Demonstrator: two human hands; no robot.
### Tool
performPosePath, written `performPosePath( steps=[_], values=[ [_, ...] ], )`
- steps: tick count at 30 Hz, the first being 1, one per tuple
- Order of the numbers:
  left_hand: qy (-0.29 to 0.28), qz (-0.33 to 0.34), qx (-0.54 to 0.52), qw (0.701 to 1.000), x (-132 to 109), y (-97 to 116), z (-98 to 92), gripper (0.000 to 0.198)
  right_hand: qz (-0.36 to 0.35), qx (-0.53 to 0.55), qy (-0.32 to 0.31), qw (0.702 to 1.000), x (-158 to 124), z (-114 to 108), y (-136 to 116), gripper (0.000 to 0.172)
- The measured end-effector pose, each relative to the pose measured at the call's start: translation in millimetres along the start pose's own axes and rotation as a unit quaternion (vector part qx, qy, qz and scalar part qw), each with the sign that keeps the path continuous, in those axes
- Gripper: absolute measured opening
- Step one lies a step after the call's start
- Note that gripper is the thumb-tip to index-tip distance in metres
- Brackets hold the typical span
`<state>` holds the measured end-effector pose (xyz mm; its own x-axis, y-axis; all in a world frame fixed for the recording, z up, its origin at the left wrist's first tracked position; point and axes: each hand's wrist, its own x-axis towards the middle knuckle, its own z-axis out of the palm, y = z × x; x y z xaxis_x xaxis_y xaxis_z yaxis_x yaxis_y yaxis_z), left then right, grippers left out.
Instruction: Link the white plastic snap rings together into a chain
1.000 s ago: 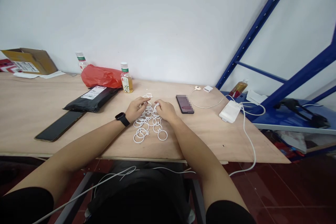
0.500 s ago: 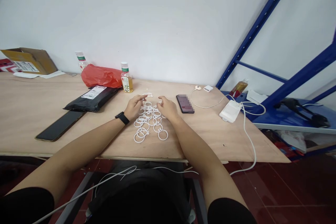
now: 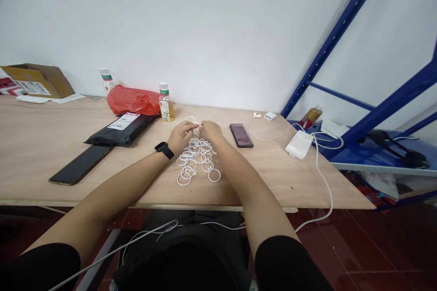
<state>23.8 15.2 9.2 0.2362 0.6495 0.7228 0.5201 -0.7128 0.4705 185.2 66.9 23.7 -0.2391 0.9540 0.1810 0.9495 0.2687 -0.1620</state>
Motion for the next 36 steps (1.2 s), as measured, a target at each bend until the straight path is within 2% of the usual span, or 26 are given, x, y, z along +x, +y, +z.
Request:
performPosePath(
  steps=[4, 9, 11, 14, 18, 25, 31, 36],
  values=[
    [0.002, -0.001, 0.005, 1.0, -0.4, -1.7, -1.4, 0.037, 0.038, -0.009, -0.042, 0.998, 21.1, 6.2, -9.2, 0.029],
    [0.017, -0.005, 0.019, 1.0, -0.2, -5.7, -4.0, 0.035, 0.041, -0.01, -0.033, 0.999, 29.5, 9.1, -12.6, 0.029],
    [0.02, -0.008, 0.018, 1.0, -0.3, -7.1, -4.4, 0.035, 0.04, -0.01, -0.022, 0.999, 28.1, 9.7, -11.1, 0.03],
    [0.023, -0.013, 0.019, 0.999, -1.1, -8.5, -4.0, 0.035, -0.003, -0.026, -0.013, 1.0, 25.0, 11.8, -8.1, 0.035],
    [0.017, -0.019, 0.029, 0.999, -2.4, -9.0, -3.1, 0.035, -0.045, -0.064, -0.037, 0.996, 24.1, 15.3, -5.8, 0.035],
    [0.003, -0.024, 0.035, 0.999, -3.9, -8.0, -3.1, 0.033, -0.044, -0.071, -0.016, 0.996, 18.6, 13.4, -2.6, 0.028],
    [-0.007, -0.028, 0.035, 0.999, -5.0, -6.6, -2.9, 0.033, -0.024, -0.033, 0.032, 0.999, 2.9, 6.8, 13.9, 0.028],
    [-0.007, -0.026, 0.041, 0.999, -5.9, -8.9, -2.8, 0.032, -0.019, -0.046, 0.01, 0.999, 0.4, 9.0, 20.6, 0.033]
  ],
)
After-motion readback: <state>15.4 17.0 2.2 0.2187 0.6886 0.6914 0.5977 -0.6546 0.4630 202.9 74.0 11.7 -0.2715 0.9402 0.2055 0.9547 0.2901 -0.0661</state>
